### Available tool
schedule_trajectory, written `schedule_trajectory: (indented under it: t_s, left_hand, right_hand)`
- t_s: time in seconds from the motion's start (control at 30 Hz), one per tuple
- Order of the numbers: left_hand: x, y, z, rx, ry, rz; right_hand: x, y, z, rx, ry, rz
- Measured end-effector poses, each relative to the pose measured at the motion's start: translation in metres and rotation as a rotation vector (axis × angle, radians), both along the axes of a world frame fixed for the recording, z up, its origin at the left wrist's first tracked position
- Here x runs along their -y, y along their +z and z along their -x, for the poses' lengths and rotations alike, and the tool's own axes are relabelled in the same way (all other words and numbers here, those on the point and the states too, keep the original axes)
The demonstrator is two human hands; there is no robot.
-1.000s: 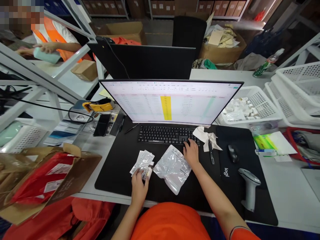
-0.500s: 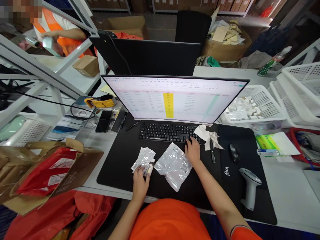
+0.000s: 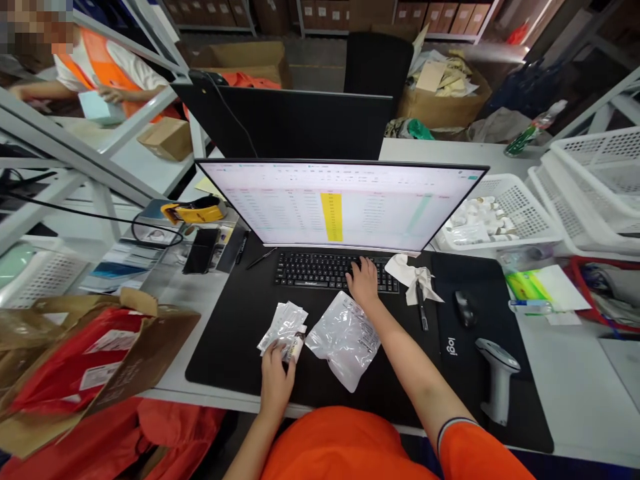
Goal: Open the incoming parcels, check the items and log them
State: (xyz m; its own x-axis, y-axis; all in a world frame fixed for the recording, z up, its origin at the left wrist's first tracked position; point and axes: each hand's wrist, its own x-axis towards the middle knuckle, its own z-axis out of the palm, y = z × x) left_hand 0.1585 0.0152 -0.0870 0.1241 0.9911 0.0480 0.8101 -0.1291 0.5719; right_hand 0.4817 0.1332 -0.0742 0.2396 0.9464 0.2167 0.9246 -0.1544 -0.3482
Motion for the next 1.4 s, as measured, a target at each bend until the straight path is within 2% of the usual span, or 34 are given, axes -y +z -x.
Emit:
schedule_trajectory:
  t_s: [0.33, 0.43, 0.53, 0.67, 0.97, 1.13, 1.27, 1.33, 1.4]
  left_hand:
    - [0.003, -0.002, -0.003, -0.015, -0.002, 0.017]
    - [0.002, -0.001, -0.003, -0.032, -0.01, 0.025]
    - [0.002, -0.002, -0.003, -0.054, -0.018, 0.024]
    - [0.003, -0.003, -0.003, -0.068, -0.022, 0.026]
    - [0.004, -0.002, -0.004, -0.066, -0.01, 0.034]
    - [0.005, 0.001, -0.005, -0.055, -0.022, 0.051]
    - [0.003, -0.002, -0.002, -0.051, -0.002, 0.018]
    - [0.002, -0.004, 0.001, -0.044, -0.001, -0.001]
    - [0.002, -0.005, 0.003, -0.033, -0.006, -0.009]
  right_hand:
    - [0.102, -0.02, -0.02, -0.066, -0.035, -0.063]
    - [0.119, -0.026, -0.027, -0.064, -0.075, -0.074]
    - [0.125, -0.029, -0.032, -0.042, -0.095, -0.082]
    - [0.117, -0.024, -0.03, -0.009, -0.076, -0.064]
    - [0.081, -0.004, -0.016, 0.03, -0.047, 0.024]
    - [0.038, 0.007, -0.001, 0.02, -0.015, 0.011]
    - [0.005, 0.01, 0.007, -0.009, -0.043, 0.055]
    - [0.002, 0.009, 0.007, -0.025, -0.053, 0.049]
    - [0.011, 0.006, 0.004, -0.037, -0.065, 0.016]
